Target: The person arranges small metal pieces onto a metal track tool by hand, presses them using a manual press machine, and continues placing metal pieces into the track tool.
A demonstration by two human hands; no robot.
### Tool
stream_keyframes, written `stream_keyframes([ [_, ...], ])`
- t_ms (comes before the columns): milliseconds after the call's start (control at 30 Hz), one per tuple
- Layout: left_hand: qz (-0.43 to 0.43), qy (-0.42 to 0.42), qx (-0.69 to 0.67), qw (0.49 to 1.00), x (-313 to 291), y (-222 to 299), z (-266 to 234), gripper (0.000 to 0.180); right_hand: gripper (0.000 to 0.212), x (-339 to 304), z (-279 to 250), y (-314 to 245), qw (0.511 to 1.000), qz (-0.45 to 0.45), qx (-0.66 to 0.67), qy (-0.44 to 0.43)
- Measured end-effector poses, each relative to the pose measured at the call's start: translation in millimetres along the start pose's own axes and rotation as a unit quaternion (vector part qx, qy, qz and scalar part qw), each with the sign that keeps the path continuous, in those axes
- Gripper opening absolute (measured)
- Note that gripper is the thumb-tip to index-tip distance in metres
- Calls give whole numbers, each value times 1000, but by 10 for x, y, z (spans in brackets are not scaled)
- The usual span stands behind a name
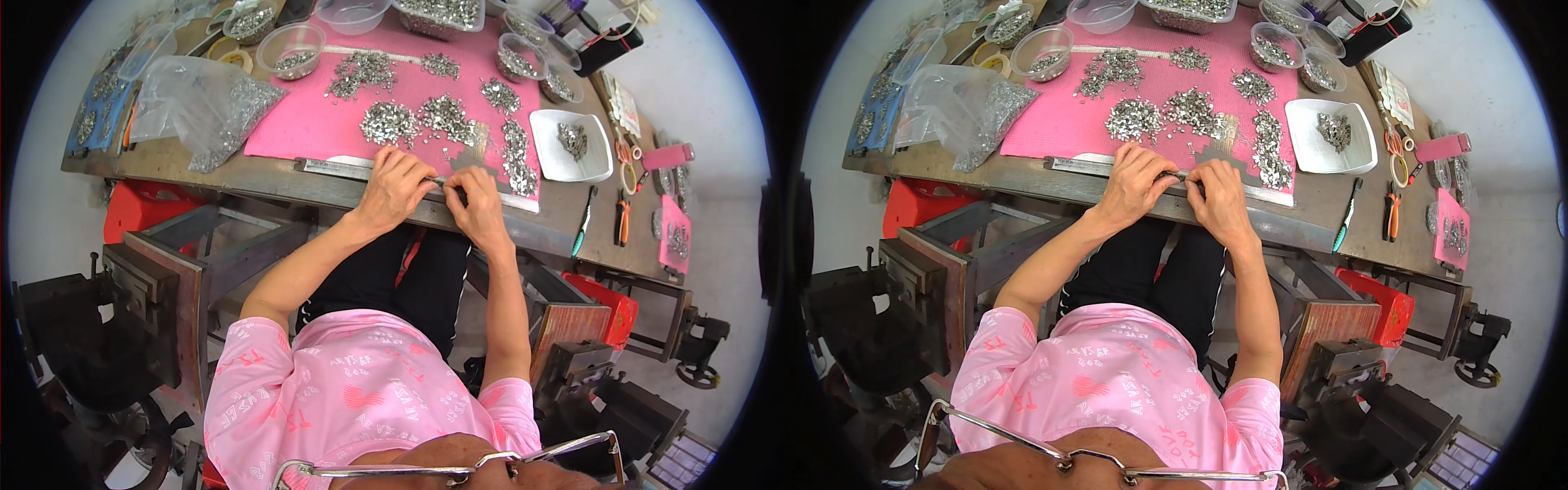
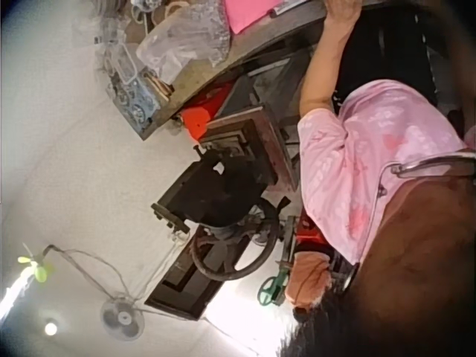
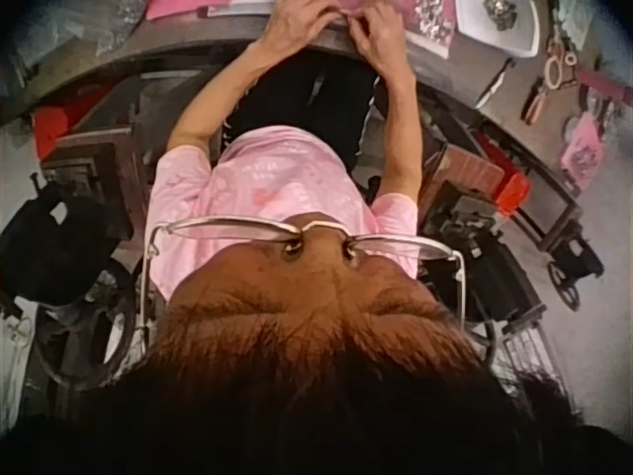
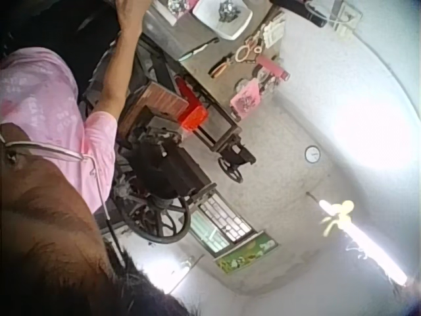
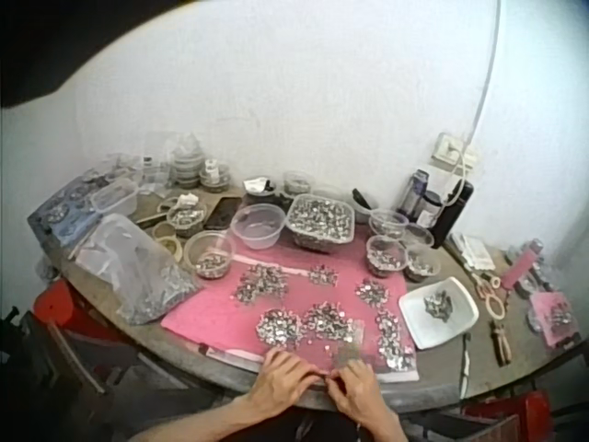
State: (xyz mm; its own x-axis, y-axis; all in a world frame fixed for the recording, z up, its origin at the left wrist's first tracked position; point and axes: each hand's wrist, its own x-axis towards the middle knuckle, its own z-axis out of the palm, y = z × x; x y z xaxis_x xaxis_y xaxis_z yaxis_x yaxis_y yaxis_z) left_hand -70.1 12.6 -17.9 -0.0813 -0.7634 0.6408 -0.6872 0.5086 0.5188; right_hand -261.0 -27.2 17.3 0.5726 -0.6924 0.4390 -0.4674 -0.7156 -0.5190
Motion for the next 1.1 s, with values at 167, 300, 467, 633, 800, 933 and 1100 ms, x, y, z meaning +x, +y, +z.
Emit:
stream_keyframes([
  [167,-1,1,-4,1000,45,-16,-19,13,13,-62,23,-16,998,-14,-58,9],
  [300,9,-41,56,998,266,-87,-8,15,12,-114,29,26,999,4,-4,51],
  [467,149,-131,29,980,494,-279,174,27,12,-214,134,141,981,75,8,180],
  [633,154,-264,5,952,577,-416,27,21,11,-271,137,161,970,130,31,203],
  [800,63,-253,33,965,538,-449,-217,20,10,-275,153,162,963,151,50,216],
  [933,150,-201,65,966,461,-327,-134,26,10,-291,150,166,963,163,55,209],
  [1100,74,-243,123,959,329,-406,-438,34,10,-302,142,133,966,118,31,228],
])
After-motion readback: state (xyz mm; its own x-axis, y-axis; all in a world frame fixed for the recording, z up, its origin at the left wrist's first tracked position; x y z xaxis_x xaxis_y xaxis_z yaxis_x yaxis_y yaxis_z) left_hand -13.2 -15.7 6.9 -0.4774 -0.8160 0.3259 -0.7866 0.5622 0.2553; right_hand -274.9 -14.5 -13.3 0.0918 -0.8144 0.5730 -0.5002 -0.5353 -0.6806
